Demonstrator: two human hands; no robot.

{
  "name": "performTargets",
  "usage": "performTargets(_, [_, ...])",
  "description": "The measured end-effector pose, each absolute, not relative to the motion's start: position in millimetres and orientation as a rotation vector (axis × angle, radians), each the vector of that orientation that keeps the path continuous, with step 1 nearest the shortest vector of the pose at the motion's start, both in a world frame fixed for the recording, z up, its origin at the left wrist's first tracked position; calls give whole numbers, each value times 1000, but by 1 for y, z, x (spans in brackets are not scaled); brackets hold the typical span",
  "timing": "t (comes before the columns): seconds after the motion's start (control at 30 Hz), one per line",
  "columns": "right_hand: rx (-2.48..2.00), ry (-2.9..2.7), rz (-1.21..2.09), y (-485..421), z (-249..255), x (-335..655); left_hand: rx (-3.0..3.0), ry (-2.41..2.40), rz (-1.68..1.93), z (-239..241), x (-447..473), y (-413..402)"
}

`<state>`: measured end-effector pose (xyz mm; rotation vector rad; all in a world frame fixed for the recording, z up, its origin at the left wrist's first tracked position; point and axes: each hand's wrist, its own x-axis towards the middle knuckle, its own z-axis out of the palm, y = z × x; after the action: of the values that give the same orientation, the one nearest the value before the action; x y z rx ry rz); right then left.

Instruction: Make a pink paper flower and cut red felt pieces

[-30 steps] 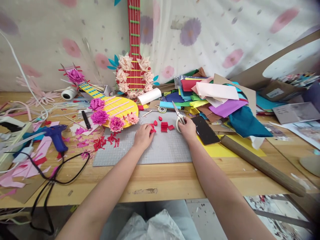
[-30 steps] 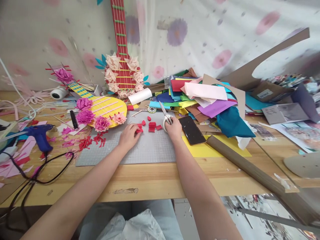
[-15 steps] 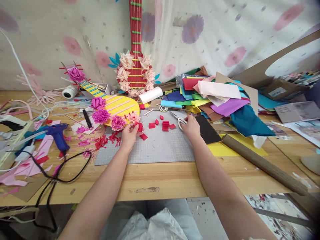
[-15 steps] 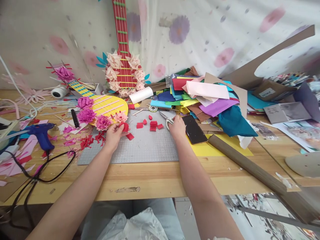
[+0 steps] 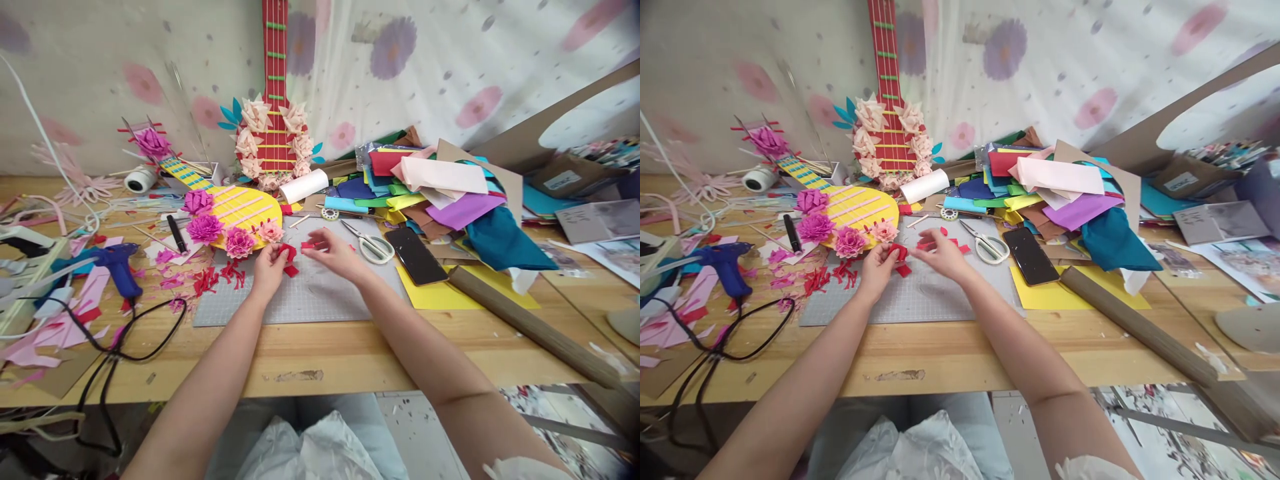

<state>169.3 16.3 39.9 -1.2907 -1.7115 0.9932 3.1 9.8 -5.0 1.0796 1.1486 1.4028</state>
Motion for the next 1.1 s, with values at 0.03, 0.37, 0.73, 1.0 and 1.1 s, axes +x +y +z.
performTargets(0.03, [-1273, -1698, 1057, 17, 35, 156, 1124, 1148, 1415, -5, 3, 10])
performTargets(0.37, [-1342, -1935, 633, 28, 14, 142, 1344, 1300, 1373, -8, -2, 12])
performTargets(0.73, [-1362, -1923, 641, 27, 0, 145, 1706, 1500, 1274, -9, -6, 12])
performTargets(1.0, [-1376, -1915, 700, 26, -2, 143, 1599, 1477, 1246, -12, -3, 14])
performTargets(1.1, [-1372, -1913, 687, 26, -3, 142, 1567, 1449, 1264, -12, -2, 14])
